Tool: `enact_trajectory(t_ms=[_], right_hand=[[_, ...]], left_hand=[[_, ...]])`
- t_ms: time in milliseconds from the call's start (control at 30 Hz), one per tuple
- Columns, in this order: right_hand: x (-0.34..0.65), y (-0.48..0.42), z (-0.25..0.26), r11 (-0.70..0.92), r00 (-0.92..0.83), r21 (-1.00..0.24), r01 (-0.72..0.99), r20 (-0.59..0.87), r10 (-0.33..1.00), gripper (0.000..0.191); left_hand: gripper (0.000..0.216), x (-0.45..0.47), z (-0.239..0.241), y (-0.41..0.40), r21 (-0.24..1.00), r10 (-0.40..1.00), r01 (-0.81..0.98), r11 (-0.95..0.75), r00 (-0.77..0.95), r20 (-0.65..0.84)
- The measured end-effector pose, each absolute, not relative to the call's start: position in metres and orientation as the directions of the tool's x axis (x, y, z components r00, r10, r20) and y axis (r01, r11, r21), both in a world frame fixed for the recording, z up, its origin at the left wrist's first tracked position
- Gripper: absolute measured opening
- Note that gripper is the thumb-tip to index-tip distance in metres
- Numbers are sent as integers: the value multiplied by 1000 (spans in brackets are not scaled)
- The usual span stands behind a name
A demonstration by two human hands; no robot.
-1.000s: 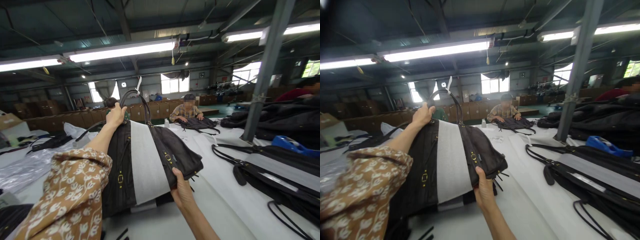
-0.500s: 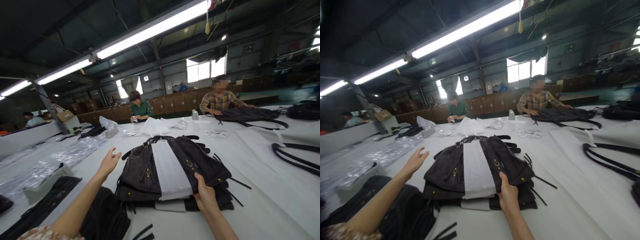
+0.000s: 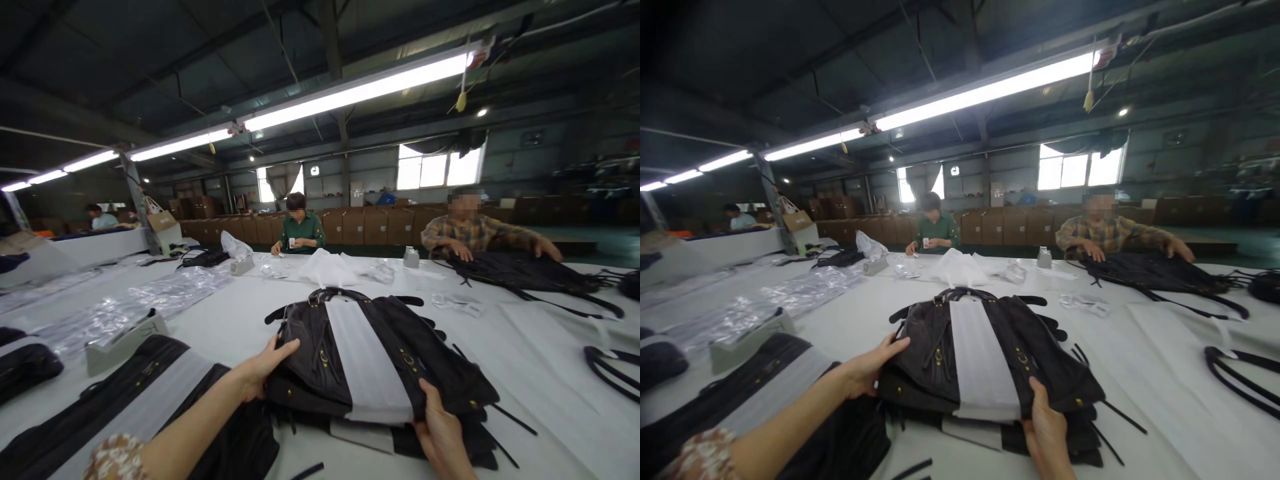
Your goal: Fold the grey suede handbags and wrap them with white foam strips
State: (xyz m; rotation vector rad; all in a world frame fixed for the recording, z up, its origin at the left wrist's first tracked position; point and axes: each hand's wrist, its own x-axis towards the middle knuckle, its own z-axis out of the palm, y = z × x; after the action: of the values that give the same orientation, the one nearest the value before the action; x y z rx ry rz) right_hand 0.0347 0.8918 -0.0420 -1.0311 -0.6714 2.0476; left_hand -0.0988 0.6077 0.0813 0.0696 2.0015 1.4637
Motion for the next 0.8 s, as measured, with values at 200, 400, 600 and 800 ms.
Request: enact_trajectory(t_ms=[200,400,600,800], right_hand=[[33,884,-39,-550,-370,-745,-377,-423,827,43],[31,884,-39,-562,-395,-736,-378,-420,817,42],[46,885,-28,-673,-535,-650,-354,-449,715,34],[60,908,-16,-601,-527,-656,-457,-344,777,39]], left_hand=[[96,-108,88,614,839,376,-301,452,-789,-486],[93,-95,68,592,798,233,-395,455,-812,-535],[58,-86,61,602,822,150,-425,378,-849,-508],[37,-109,63,602,896,263,-306,321,-880,-395]])
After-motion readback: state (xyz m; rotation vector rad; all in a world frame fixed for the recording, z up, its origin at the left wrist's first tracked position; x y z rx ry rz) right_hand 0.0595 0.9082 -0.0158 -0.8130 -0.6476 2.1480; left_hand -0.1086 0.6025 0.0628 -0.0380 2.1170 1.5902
